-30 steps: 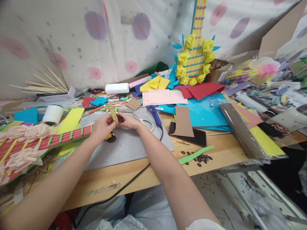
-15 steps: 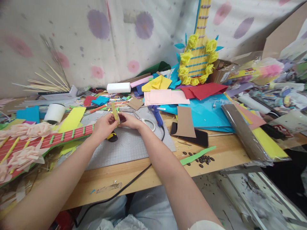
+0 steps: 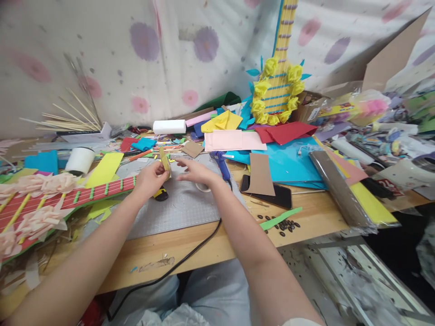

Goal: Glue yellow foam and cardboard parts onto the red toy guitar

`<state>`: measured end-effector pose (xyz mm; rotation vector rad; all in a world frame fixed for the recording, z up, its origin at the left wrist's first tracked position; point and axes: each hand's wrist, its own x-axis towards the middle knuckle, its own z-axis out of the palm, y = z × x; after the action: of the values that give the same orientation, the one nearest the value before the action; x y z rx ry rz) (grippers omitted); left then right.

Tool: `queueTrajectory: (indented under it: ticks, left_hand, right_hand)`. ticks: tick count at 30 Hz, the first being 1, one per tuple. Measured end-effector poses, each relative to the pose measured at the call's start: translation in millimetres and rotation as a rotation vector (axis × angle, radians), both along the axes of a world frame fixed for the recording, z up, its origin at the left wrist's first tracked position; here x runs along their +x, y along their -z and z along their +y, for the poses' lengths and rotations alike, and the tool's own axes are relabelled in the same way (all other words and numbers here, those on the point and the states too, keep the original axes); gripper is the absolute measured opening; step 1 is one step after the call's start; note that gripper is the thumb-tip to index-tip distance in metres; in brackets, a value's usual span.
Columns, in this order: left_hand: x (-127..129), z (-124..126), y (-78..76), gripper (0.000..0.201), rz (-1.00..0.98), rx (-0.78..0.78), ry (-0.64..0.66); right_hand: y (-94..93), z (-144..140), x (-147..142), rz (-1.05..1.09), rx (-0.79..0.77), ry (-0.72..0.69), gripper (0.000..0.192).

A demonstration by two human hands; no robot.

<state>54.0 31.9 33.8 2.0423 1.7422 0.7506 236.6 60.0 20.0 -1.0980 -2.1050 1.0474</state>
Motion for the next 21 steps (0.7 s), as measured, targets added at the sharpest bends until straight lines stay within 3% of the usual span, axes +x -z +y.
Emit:
queueTrajectory:
  ticks: [4, 8, 10, 14, 17, 21]
  left_hand:
    - [0, -2, 2.0, 0.014, -0.055, 0.008, -0.005]
    - [0, -4, 2.2, 0.015, -0.061, 0.023, -0.03]
    - [-1, -6, 3.2, 0.016, -0.059, 0.034, -0.039]
    - [-2, -8, 10.1, 0.013, -0.076, 0.085, -0.051]
    - [-3, -7, 17.7, 0.011, -0.112, 0.123, -0.048]
    - [-4, -4, 24.0, 0.01, -0.129, 0.161, -0.049]
  right_hand:
    - [-23.8, -31, 42, -0.092, 0.041, 0.201, 0.046]
    - [-31.6, -57, 79, -0.207, -0.102, 0.278, 0.027]
    - [-28.8, -63, 91, -0.3, -0.11, 0.415, 0.032]
    - [-13.9, -51, 94, -0.376, 0.058, 0.79, 0.038]
    - [0.9, -30, 84, -0.398, 0.145, 0.782, 0.04]
    - [15.4, -14, 75, -0.305, 0.049, 0.845, 0.032]
